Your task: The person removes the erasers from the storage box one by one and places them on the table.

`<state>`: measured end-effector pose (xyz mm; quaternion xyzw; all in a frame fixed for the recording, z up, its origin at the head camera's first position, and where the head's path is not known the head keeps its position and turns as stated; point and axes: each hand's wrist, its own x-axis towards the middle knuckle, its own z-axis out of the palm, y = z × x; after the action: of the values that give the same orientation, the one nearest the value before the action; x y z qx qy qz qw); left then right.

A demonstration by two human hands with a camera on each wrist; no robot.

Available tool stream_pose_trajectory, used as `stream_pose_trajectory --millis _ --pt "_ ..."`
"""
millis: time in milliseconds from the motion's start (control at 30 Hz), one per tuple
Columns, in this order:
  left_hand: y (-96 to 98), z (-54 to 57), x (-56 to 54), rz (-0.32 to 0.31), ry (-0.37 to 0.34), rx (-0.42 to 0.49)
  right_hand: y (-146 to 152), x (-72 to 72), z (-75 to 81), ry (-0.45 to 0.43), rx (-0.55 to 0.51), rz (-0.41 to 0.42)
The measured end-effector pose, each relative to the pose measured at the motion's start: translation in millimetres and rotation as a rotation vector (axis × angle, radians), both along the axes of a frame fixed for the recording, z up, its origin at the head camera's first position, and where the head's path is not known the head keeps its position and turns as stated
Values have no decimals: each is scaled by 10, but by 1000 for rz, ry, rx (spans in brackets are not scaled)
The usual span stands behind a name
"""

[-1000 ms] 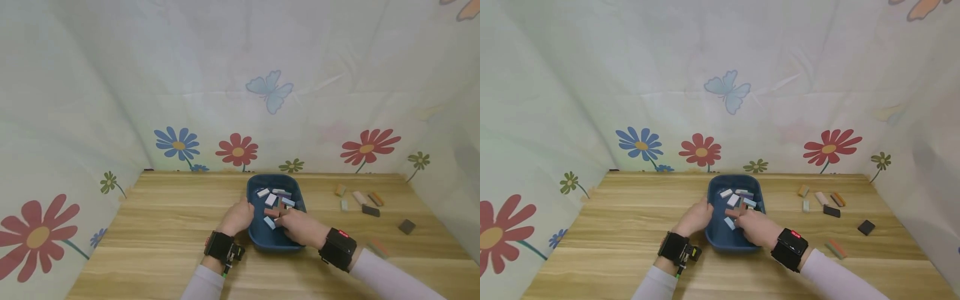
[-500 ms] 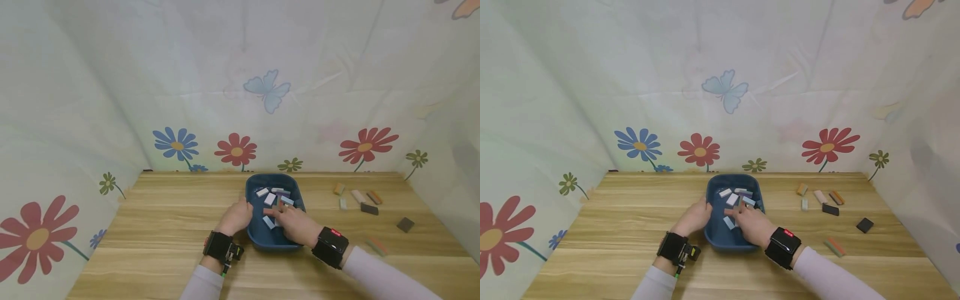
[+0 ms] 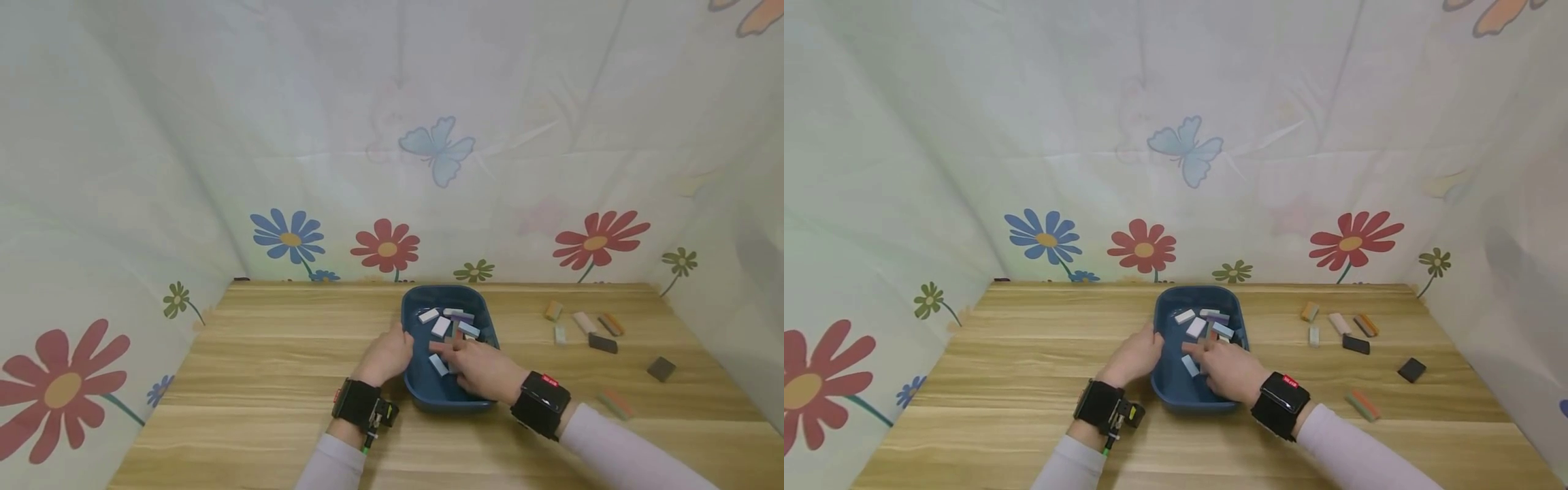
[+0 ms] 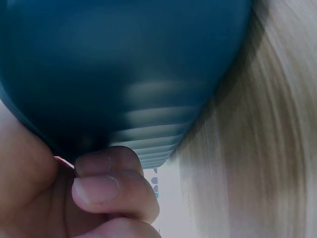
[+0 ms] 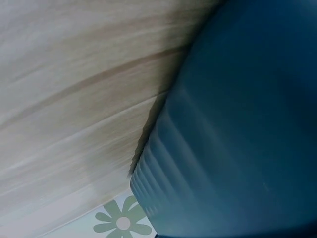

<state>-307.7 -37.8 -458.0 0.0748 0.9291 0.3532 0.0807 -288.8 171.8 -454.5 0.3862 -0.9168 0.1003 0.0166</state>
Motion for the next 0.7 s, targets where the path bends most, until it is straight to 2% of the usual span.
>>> stream_pose_trajectory --millis 400,700 --pt "-5 6 31 12 -42 29 -2 -12 -4 13 6 60" --pt "-2 29 35 9 -26 18 13 -19 -15 11 29 68"
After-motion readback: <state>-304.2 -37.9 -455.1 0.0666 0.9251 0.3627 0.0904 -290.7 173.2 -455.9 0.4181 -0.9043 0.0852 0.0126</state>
